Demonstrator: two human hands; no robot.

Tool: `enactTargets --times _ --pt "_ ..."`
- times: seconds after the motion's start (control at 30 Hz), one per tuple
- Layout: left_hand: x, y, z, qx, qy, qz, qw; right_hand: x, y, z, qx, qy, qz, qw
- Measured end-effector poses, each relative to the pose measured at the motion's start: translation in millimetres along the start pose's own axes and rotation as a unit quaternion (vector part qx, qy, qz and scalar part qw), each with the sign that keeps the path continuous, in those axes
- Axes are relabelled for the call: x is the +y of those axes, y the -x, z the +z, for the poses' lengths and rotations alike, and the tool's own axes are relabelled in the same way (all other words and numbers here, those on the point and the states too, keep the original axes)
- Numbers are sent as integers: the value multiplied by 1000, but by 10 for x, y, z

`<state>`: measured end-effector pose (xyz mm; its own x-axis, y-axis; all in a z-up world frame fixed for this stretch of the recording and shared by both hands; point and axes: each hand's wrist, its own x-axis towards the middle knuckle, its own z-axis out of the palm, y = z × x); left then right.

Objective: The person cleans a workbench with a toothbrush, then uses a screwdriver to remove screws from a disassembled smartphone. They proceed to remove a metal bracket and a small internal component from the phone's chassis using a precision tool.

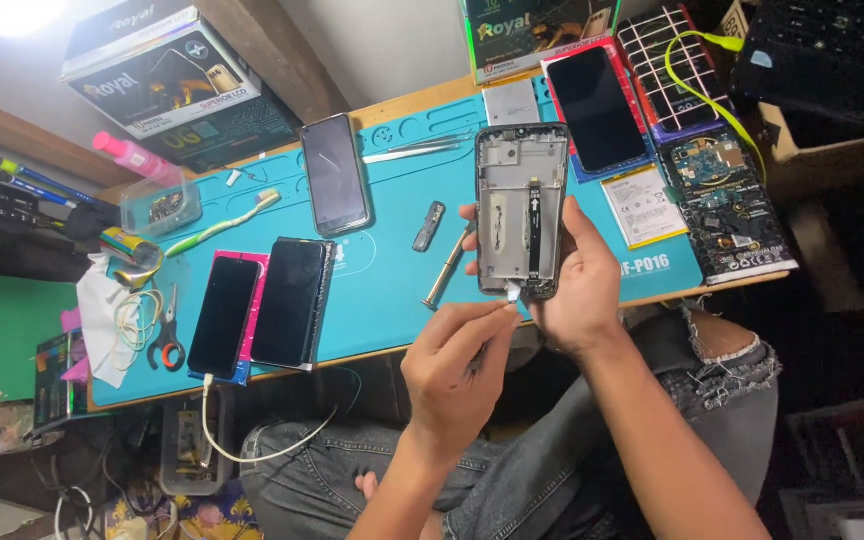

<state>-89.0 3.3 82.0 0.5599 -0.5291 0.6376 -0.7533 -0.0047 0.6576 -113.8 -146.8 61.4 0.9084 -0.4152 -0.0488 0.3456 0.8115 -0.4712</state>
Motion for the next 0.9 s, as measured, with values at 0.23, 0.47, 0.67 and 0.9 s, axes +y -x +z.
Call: enactTargets --times 0.23,0.47,0.67,0.9 --pt "56 43 44 0 -36 43 998 -29 21 -28 -1 -15 21 1000" --pt "101 30 17 -45 -51 65 996 -78 38 -26 7 -21 7 1000" --pt "204 -61 6 -72 -4 -92 993 -87 55 -27 1 15 0 1000" --pt "123 -109 86 -51 -22 -145 988 -47 45 -39 -53 45 -27 997"
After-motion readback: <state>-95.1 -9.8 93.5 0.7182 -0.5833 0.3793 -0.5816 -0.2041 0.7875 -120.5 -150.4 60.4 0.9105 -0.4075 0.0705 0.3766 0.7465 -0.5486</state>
